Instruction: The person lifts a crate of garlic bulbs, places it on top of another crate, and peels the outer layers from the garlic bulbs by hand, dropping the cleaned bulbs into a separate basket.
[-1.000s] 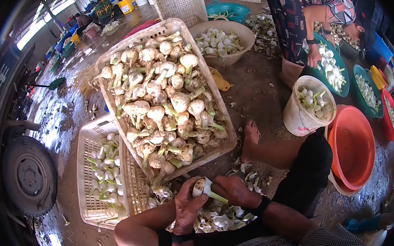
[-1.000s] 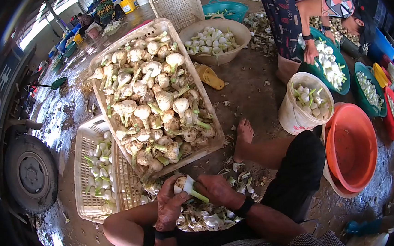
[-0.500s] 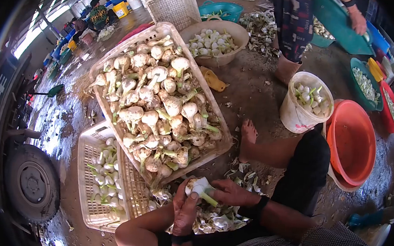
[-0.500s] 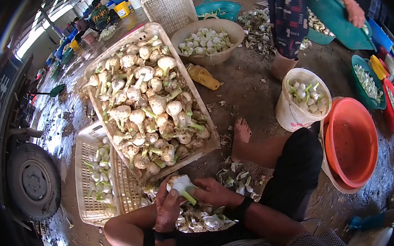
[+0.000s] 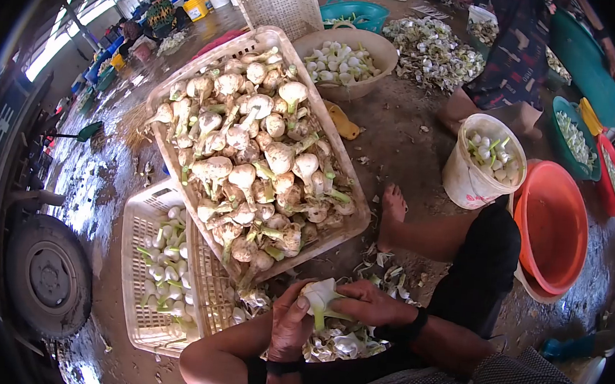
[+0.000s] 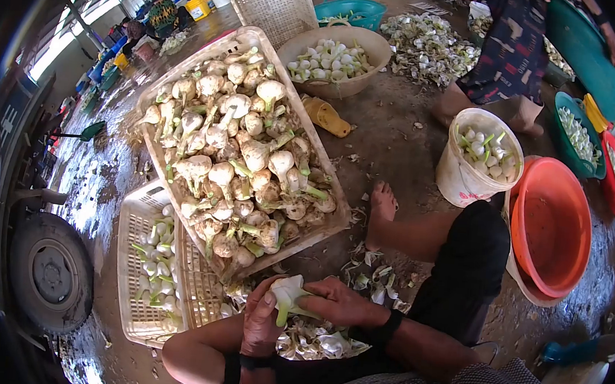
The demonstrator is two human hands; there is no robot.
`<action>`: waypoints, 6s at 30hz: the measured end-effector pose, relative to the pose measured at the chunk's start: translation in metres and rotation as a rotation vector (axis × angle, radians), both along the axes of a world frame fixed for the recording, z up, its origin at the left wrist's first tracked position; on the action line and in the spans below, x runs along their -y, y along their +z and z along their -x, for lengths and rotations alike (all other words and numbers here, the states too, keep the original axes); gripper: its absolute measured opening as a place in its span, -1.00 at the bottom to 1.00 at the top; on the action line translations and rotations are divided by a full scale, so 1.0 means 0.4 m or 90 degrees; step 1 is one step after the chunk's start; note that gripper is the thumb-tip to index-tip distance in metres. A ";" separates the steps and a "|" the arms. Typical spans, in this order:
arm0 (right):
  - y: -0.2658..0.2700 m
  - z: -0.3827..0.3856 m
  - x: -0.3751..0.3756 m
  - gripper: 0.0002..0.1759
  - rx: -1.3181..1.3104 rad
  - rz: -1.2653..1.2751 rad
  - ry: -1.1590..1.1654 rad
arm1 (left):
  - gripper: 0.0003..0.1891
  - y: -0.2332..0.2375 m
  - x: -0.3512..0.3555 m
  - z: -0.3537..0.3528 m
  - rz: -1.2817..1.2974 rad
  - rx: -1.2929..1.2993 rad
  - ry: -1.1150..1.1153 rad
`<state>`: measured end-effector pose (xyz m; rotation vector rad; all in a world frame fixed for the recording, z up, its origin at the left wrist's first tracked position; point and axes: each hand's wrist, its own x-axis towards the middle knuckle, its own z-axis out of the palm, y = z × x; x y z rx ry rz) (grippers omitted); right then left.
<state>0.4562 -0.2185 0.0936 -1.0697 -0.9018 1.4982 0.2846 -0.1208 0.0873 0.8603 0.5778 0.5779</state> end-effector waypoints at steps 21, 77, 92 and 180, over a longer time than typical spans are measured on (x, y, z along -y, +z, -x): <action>-0.119 -0.064 -0.003 -0.58 0.244 0.188 -0.031 | -0.43 -0.048 -0.009 0.033 0.095 0.228 0.058; -0.083 0.008 0.025 -0.57 -0.083 0.208 0.019 | -0.89 -0.042 0.001 0.003 -0.832 -0.457 0.088; -0.086 -0.023 0.045 -0.51 -0.618 0.130 0.137 | -0.56 0.008 0.010 0.000 -0.392 -0.284 -0.275; -0.098 -0.023 -0.023 -0.74 0.205 -0.054 -0.043 | -0.25 0.071 -0.047 0.030 0.079 0.093 0.068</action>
